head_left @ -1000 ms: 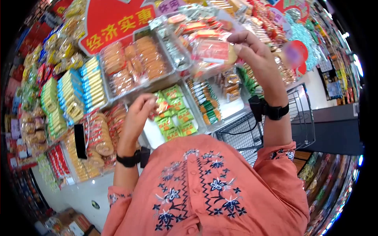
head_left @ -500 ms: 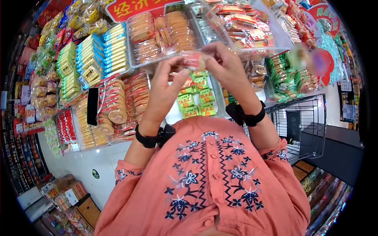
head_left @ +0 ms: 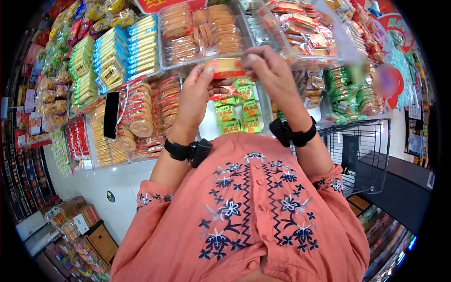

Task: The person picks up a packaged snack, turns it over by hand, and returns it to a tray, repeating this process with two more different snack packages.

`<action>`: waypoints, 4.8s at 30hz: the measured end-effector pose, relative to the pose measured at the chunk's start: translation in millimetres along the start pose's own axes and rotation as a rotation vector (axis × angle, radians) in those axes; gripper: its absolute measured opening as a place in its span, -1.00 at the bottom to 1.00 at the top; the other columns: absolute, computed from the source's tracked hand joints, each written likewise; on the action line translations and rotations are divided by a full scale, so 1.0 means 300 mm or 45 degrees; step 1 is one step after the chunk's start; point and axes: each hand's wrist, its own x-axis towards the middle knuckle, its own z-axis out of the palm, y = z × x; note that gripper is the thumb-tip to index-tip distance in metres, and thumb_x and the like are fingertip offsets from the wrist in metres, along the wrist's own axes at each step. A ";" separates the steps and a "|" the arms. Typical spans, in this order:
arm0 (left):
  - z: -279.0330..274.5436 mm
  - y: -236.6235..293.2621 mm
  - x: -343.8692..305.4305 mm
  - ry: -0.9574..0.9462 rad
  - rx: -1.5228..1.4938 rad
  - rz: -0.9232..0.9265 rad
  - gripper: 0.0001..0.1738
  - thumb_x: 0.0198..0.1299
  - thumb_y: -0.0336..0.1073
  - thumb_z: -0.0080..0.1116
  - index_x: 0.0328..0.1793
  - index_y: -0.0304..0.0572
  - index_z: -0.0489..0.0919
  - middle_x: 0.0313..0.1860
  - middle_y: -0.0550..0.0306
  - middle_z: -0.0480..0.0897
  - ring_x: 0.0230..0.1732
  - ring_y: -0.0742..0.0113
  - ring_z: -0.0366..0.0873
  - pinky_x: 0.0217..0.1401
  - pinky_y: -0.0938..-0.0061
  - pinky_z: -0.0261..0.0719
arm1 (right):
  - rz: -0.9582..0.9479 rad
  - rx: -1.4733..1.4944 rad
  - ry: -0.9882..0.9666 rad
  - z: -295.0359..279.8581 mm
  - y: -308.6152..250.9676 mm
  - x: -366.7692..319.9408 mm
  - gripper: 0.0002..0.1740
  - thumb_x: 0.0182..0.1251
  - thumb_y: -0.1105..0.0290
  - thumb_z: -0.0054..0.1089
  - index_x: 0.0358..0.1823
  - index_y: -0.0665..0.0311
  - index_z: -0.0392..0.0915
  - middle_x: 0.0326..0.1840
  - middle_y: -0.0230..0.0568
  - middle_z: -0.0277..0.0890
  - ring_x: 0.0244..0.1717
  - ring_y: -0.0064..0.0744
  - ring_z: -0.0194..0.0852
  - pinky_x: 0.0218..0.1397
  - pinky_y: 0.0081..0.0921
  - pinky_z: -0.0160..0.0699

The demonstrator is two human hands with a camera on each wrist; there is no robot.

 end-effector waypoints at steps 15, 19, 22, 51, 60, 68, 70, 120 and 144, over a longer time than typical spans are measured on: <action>-0.063 0.008 0.007 -0.058 -0.209 -0.058 -0.54 0.60 -0.08 -0.16 0.26 -0.37 0.49 0.06 -0.04 0.69 -0.05 0.21 0.74 -0.06 0.36 0.72 | 0.445 0.284 -0.267 0.022 0.070 -0.001 -0.59 0.54 0.20 0.10 0.15 0.43 0.50 -0.23 -0.31 0.56 -0.30 -0.58 0.58 -0.25 -0.59 0.61; -0.060 0.006 0.003 0.017 -0.171 -0.065 -0.59 0.58 -0.08 -0.11 0.22 -0.29 0.50 -0.04 0.06 0.69 -0.14 0.31 0.70 -0.13 0.44 0.67 | 0.462 0.267 -0.262 0.026 0.066 0.006 -0.63 0.51 0.24 0.11 0.11 0.42 0.51 -0.26 -0.33 0.55 -0.34 -0.60 0.56 -0.26 -0.60 0.59; -0.092 -0.026 0.020 0.086 -0.021 -0.017 -0.64 0.52 -0.09 0.03 0.18 -0.22 0.49 -0.12 0.14 0.66 -0.22 0.39 0.64 -0.20 0.50 0.61 | 0.471 0.269 -0.234 0.027 0.088 0.016 -0.65 0.50 0.25 0.12 0.08 0.41 0.53 -0.27 -0.34 0.55 -0.36 -0.60 0.55 -0.27 -0.61 0.59; -0.393 -0.457 0.142 0.177 1.436 -0.052 -0.48 0.29 -0.16 0.22 0.22 -0.44 0.54 -0.21 -0.09 0.72 -0.30 0.26 0.68 -0.32 0.41 0.61 | 0.757 -0.364 -0.262 0.081 0.589 0.004 -0.83 0.32 0.33 0.16 -0.21 0.29 0.50 -0.45 -0.21 0.61 -0.52 -0.44 0.65 -0.51 -0.42 0.59; -0.383 -0.461 0.129 0.235 1.505 0.035 -0.51 0.27 -0.15 0.24 0.19 -0.40 0.58 -0.09 -0.27 0.66 -0.13 0.02 0.67 -0.08 0.24 0.63 | 0.708 -0.357 -0.213 0.091 0.591 -0.011 -0.83 0.32 0.33 0.16 -0.25 0.30 0.50 -0.48 -0.18 0.58 -0.53 -0.41 0.60 -0.47 -0.36 0.55; -0.325 -0.361 0.093 0.309 1.612 0.174 -0.51 0.29 -0.15 0.24 0.20 -0.39 0.54 -0.09 -0.23 0.62 -0.14 -0.04 0.62 -0.03 0.20 0.60 | 0.386 -0.582 -0.114 0.051 0.596 -0.012 -0.72 0.27 0.27 0.18 -0.22 0.40 0.58 -0.33 0.18 0.63 -0.25 0.13 0.63 -0.14 -0.13 0.57; -0.349 -0.343 0.100 0.297 1.529 0.204 -0.52 0.32 -0.17 0.23 0.22 -0.38 0.53 -0.10 -0.14 0.62 -0.17 0.11 0.61 -0.08 0.29 0.60 | 0.460 -0.515 -0.225 0.007 0.535 -0.010 -0.71 0.27 0.27 0.21 -0.21 0.40 0.57 -0.31 0.09 0.65 -0.30 -0.01 0.66 -0.19 -0.22 0.60; -0.164 -0.123 0.017 0.170 0.777 -0.087 -0.63 0.41 -0.14 0.16 0.21 -0.20 0.52 -0.17 0.25 0.60 -0.31 0.54 0.53 -0.41 0.65 0.38 | 0.096 -1.579 -0.405 -0.770 0.032 0.547 -0.65 0.05 0.25 0.41 -0.22 0.22 0.47 -0.22 -0.20 0.54 -0.02 -0.09 0.48 0.00 -0.22 0.46; 0.004 0.066 0.031 -0.046 0.639 0.031 -0.64 0.48 -0.19 0.06 0.23 -0.29 0.53 -0.14 0.19 0.62 -0.28 0.53 0.55 -0.34 0.60 0.46 | 0.425 0.675 -0.734 -0.452 -0.297 0.094 -0.48 0.53 0.07 -0.04 0.30 0.30 0.31 -0.04 -0.05 0.64 -0.15 -0.25 0.74 -0.19 -0.33 0.78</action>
